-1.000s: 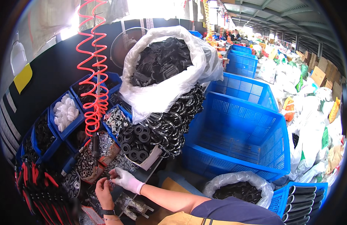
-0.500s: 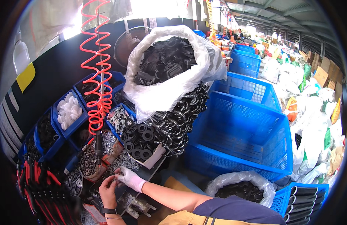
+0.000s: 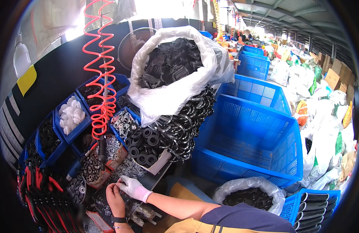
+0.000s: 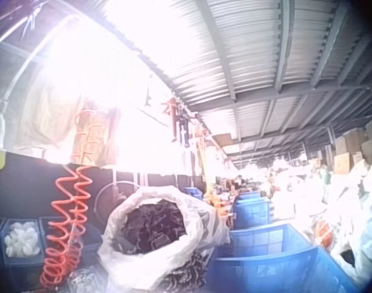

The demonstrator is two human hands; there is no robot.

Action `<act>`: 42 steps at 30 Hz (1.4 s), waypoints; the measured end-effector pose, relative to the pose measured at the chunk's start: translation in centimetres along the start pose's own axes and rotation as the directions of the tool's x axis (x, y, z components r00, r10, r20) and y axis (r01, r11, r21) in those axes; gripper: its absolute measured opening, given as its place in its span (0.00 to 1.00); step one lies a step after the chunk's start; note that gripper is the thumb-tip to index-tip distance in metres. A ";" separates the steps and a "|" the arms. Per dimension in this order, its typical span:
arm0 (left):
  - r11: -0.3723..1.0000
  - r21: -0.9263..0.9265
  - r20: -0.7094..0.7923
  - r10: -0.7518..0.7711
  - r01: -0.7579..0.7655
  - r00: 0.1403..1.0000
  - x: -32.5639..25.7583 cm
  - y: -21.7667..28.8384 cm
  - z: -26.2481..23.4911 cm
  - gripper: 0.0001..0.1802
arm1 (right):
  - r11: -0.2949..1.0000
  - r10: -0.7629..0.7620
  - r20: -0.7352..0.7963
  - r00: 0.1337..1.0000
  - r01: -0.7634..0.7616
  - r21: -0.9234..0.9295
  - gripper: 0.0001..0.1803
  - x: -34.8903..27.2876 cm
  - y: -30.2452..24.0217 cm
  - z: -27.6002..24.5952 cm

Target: The person assembles small metal components by hand, joining them with nuts, screws, and washers at a workstation.

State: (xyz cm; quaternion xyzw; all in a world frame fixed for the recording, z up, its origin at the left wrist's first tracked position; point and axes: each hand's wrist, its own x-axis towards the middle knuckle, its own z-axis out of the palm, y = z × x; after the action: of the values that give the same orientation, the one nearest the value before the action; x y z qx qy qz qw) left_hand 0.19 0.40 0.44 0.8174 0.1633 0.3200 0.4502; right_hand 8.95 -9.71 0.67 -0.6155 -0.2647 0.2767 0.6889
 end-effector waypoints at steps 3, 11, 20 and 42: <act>0.978 -0.183 0.005 -0.099 0.098 0.995 -0.2 -0.3 0.1 0.09 | 0.907 -0.330 -0.051 0.943 0.302 -0.292 0.12 0.0 0.7 0.0; 0.869 -0.387 0.003 -0.333 0.308 0.943 -0.8 0.8 -1.1 0.11 | 0.559 -0.649 0.163 0.743 0.611 -0.561 0.09 0.7 1.9 0.7; 0.848 -0.513 -0.028 -0.166 0.128 0.986 -0.9 1.8 -0.1 0.12 | 0.921 0.094 0.046 0.995 -0.104 0.375 0.12 -0.3 -0.1 -1.3; 0.998 -0.064 -0.144 -0.030 0.021 0.989 -2.9 2.0 -1.6 0.06 | 0.903 0.069 0.231 0.971 -0.159 0.398 0.13 -2.2 -0.5 -0.5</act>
State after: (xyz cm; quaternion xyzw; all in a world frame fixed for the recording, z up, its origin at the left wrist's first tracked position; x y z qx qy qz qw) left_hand -3.06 -1.24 1.68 0.7755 0.1960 0.3776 0.4665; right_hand 7.80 -11.64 1.02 -0.4370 -0.2353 0.4303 0.7540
